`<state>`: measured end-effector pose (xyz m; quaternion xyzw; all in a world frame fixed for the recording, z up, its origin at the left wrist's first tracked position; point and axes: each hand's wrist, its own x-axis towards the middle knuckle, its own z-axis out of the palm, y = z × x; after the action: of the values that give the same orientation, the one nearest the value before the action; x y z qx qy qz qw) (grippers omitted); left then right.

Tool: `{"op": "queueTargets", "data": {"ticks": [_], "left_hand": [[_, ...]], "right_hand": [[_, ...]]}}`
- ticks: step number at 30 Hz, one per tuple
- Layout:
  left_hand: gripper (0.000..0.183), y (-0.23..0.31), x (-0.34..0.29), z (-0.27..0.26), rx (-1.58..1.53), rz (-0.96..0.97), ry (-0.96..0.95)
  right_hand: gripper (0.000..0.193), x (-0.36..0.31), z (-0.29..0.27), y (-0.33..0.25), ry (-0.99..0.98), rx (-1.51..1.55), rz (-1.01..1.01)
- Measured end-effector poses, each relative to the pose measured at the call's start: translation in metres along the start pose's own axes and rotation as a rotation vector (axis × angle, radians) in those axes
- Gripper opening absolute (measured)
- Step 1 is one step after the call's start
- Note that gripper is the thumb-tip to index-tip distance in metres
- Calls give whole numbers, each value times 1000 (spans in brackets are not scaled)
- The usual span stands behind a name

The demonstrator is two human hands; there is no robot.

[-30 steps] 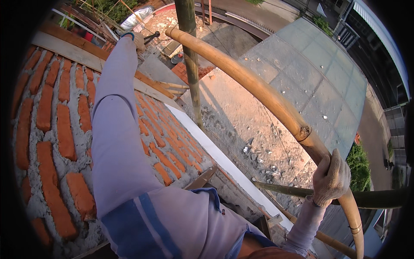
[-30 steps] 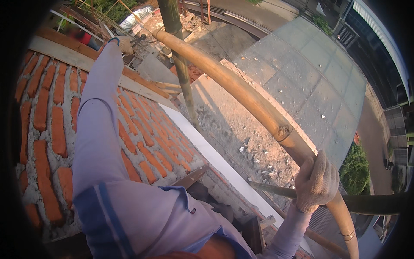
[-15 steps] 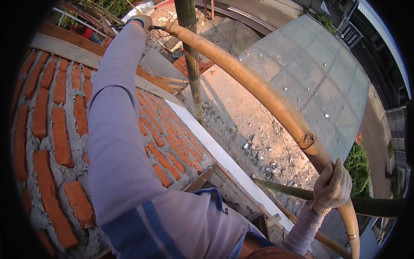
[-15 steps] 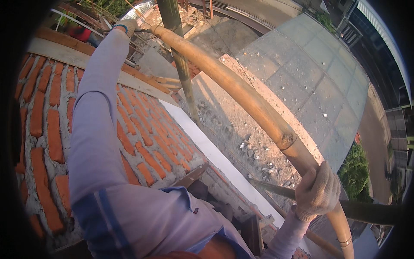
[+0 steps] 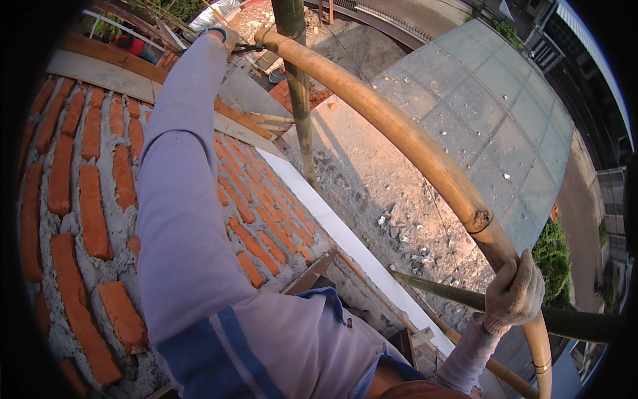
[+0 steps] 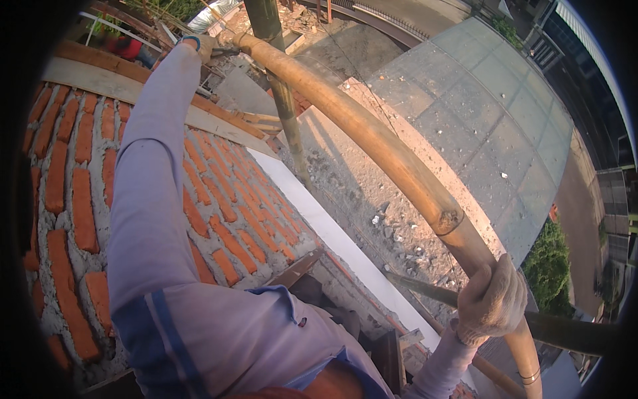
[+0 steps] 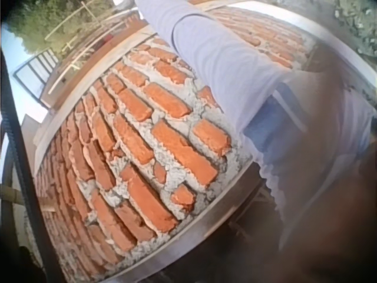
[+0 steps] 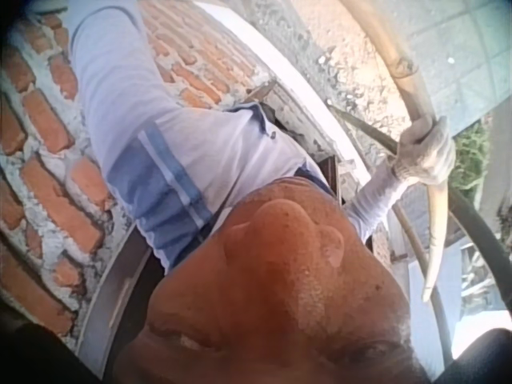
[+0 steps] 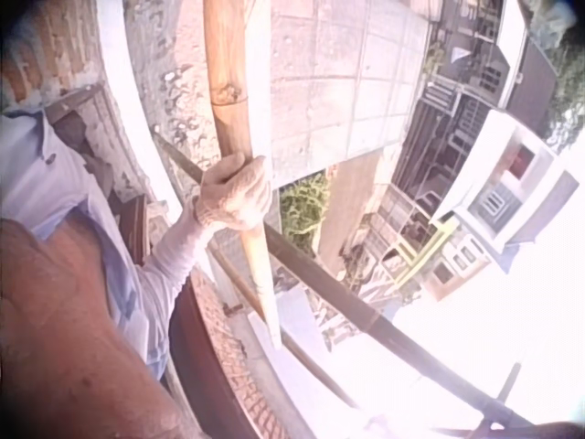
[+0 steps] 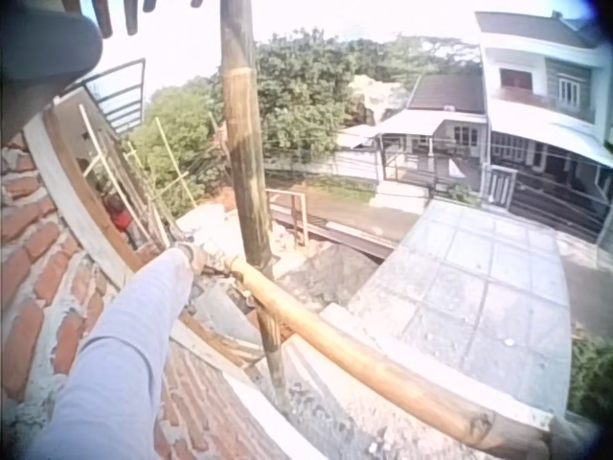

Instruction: The person secures bamboo poles using wire and pliers, then moves indoors to prepare additional wire and returns to the scaffolding to tie and cut the wire, completing the fastening of the bamboo structure.

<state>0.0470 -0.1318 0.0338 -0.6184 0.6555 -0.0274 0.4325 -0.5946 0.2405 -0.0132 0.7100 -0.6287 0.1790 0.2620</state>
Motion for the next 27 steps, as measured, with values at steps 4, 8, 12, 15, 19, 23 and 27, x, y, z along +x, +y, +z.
{"op": "queueTargets", "data": {"ticks": [4, 8, 12, 15, 19, 23, 27], "left_hand": [[32, 4, -5, 1, 20, 27, 34], [34, 4, -3, 6, 14, 40, 71], [37, 5, -8, 14, -35, 48, 137], [44, 10, -20, 26, -121, 10, 209], [45, 26, -33, 41, -246, -109, 217], [41, 54, -46, 49, -314, -268, 275], [41, 90, -62, 54, -423, -468, 363]], "right_hand": [[26, 0, 0, 1, 10, 19, -15], [26, -1, 1, 2, 22, 15, -27], [26, 0, 1, 2, 25, 33, -30], [25, 1, 1, 2, 14, 33, -27], [24, 2, 0, 1, 37, 36, -26], [25, 2, 0, 1, 26, 76, 0], [24, 2, 0, 4, 109, 120, -31]]}}
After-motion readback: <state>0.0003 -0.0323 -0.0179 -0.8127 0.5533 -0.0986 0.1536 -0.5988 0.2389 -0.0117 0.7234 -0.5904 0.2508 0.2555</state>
